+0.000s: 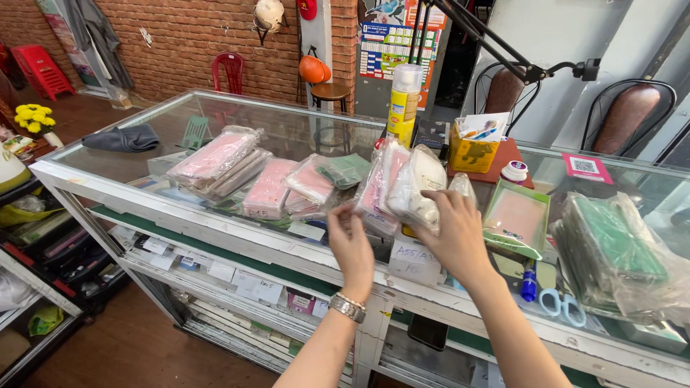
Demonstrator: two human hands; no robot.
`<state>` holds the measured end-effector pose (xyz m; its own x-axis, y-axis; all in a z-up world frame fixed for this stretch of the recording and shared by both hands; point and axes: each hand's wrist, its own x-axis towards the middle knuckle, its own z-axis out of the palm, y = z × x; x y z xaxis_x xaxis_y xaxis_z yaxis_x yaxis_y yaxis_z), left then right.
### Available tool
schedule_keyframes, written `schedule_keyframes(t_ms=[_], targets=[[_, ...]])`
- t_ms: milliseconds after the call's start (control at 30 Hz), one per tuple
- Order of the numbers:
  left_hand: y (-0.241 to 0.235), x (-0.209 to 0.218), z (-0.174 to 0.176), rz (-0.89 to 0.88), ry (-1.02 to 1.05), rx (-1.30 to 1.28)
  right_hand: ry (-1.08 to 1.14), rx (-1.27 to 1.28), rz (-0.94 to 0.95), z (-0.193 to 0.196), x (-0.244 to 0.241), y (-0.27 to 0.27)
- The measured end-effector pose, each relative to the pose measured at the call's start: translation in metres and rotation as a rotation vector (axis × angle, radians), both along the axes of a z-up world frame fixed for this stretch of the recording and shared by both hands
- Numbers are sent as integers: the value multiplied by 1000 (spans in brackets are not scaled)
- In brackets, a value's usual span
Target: The person organizes packaged pink and green rectangular items on a glass display counter and a white table. They pick up, wipe, and stack the items, moving them between locations while handling them one at a time.
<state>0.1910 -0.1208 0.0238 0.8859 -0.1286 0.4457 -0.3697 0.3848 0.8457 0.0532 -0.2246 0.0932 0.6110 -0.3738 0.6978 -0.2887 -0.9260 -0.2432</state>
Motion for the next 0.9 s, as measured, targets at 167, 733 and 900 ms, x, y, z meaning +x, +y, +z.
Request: schedule_keyframes(t_ms=[167, 733, 900], targets=[[5, 32, -10, -200, 349, 3, 111, -125, -92, 7, 24, 19], [-16, 41, -9, -299, 451, 81, -86, 187, -180, 6, 9, -3], [-14, 47, -17, -250, 380, 62, -105, 212, -163, 6, 5, -7]])
